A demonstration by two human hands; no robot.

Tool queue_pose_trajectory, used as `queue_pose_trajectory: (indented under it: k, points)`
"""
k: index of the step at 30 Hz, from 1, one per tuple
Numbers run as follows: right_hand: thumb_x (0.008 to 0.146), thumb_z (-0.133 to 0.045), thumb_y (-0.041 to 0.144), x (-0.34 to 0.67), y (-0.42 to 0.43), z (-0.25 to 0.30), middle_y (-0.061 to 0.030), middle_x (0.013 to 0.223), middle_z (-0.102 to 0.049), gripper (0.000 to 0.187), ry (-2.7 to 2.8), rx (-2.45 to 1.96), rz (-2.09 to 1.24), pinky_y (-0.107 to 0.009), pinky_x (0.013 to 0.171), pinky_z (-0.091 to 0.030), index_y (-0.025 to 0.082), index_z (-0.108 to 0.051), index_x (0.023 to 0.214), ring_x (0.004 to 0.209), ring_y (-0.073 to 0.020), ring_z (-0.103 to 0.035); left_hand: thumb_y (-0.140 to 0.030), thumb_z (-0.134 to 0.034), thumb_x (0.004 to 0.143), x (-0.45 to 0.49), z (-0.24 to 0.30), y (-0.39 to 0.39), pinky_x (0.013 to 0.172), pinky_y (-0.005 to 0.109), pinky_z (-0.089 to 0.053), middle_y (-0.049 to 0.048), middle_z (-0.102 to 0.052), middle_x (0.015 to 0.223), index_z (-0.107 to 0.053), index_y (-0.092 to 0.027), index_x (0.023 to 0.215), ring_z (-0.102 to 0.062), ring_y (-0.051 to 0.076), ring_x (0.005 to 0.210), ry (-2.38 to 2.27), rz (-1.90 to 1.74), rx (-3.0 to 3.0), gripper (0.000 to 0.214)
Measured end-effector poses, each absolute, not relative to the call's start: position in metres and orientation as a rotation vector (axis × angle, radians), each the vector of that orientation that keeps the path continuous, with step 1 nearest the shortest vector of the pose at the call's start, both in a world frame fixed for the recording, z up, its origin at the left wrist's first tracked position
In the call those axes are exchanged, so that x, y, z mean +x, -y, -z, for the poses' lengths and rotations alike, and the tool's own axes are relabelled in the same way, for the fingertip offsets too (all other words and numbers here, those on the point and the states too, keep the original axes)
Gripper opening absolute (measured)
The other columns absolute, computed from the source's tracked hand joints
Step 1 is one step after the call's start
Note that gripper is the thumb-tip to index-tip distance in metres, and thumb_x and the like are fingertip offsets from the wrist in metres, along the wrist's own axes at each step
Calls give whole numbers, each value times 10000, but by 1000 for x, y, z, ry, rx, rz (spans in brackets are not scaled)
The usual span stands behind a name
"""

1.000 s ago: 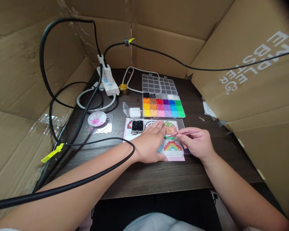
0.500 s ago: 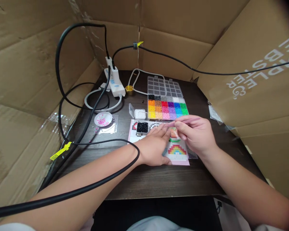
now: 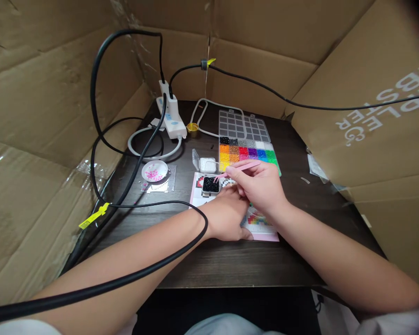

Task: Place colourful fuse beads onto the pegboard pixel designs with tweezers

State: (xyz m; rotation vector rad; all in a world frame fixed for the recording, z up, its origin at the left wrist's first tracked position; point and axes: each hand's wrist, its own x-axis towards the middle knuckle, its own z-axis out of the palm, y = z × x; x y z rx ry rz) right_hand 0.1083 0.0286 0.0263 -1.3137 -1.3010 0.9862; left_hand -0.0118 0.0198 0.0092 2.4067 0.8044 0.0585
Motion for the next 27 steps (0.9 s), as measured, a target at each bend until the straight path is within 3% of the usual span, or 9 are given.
queue_pose_trajectory:
  k: [6,8,11,15,21,27]
  points:
    - [751,-812,354,152,-14,-27,-61,723,-753,193,1253,-1293,-951,-239,364,-443,167,-774,782,398,-91,-526,-522,-822,739,-11,-8,-22,1264,474,-120,228,-49,1670,-214,-56,1572,0,354,1557,-795,37,2411,1132]
    - [771,-803,335,173,-6,-21,-78,847,-782,163,1262,-1245,-968,-249,395,-471,176,-778,796,420,-85,-538,-530,-813,754,-11,-9,-22,1265,463,-95,228,7,1669,-153,-43,1585,27,346,1555,-802,87,2419,1167]
    - [786,-797,278,200,7,-11,-75,888,-798,110,1341,-1227,-1003,-243,414,-481,193,-789,856,432,-81,-544,-531,-808,762,-10,-10,-23,1266,450,-69,221,24,1669,-122,-48,1592,40,328,1556,-802,123,2426,1179]
    - [784,-785,224,215,15,2,-63,890,-809,84,1471,-1250,-1042,-243,473,-540,212,-807,865,536,-127,-663,-544,-782,784,-10,-10,-23,1264,447,-53,235,50,1659,-140,-25,1583,68,321,1553,-804,158,2434,1149]
    - [790,-777,190,215,11,10,-34,871,-811,90,1543,-1207,-1061,-282,745,-633,244,-817,849,819,-189,-772,-532,-783,780,-8,-10,-24,1261,477,-73,228,27,1662,-153,-44,1584,53,332,1553,-816,162,2418,1132]
    - [775,-779,177,214,11,8,-38,842,-809,96,1526,-1225,-1065,-276,654,-634,229,-820,845,719,-186,-761,-543,-774,789,-6,-11,-25,1263,472,-67,223,49,1662,-136,-32,1585,66,325,1552,-823,196,2426,1141]
